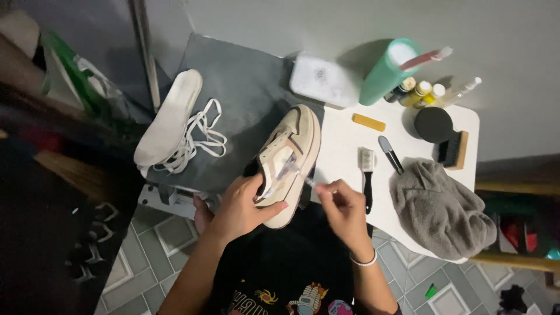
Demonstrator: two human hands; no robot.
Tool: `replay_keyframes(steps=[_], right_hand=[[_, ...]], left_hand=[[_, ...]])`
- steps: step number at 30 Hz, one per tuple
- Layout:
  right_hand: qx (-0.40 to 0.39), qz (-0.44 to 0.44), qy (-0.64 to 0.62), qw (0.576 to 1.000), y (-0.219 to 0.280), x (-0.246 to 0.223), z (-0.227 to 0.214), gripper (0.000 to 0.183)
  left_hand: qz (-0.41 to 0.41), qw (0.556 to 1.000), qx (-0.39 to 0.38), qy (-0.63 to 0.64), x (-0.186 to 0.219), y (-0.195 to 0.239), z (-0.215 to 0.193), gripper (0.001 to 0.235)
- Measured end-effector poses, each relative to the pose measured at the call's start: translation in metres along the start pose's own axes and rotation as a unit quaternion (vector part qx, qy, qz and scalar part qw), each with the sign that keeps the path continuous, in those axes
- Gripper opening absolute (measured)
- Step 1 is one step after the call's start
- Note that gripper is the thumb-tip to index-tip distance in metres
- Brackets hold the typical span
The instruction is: The person cleans a beige and white sneaker using a small brush. They repeatedly dip the brush into a container of white cleaning solution and scrub the upper surface of the shoe. The shoe is held in the left hand while the right hand operates the brush.
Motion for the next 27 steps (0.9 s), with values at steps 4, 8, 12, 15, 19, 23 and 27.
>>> replay_keyframes(steps=[4,8,12,15,19,23,27], right_hand=[[-0.096,-0.009,-0.064,0.993,0.000,0.011,0.022,0.020],[-0.023,0.001,-0.044,0.999,0.005,0.029,0.002,0.018],[-0.041,-0.002,-0.078,0.996,-0.003,0.003,0.012,0.018],[0.010,-0.003,-0.048,0.999,-0.001,0.034,-0.005,0.017],[-0.048,0.012,-0.067,0.997,-0.005,0.010,0.004,0.020],[-0.018,0.015,-0.039,0.999,-0.007,0.011,-0.007,0.017],[0.030,0.038,-0.004,0.999,-0.010,0.011,-0.019,0.022]], left_hand=[[0.015,1.000,-0.001,-0.012,-0.003,0.003,0.004,0.038],[0.019,1.000,-0.005,-0.019,-0.002,0.000,0.009,0.039],[0.023,0.999,-0.014,-0.041,-0.008,-0.001,0.014,0.042],[0.026,0.998,-0.035,-0.037,-0.005,-0.004,0.014,0.041],[0.028,0.999,-0.029,-0.004,0.004,-0.006,0.008,0.038],[0.027,0.999,-0.015,-0.027,-0.003,-0.003,0.014,0.043],[0.043,0.998,-0.006,-0.045,-0.004,-0.004,0.016,0.043]])
Point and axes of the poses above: each hand's wrist, its own y-axis away from the middle knuckle, its own z-axis out of the palm, x = y × z, the point moved 10 cm from there along -y, towards the middle knuckle, and after that the axes turned 12 degrees about -x, right-handed, at the moved point
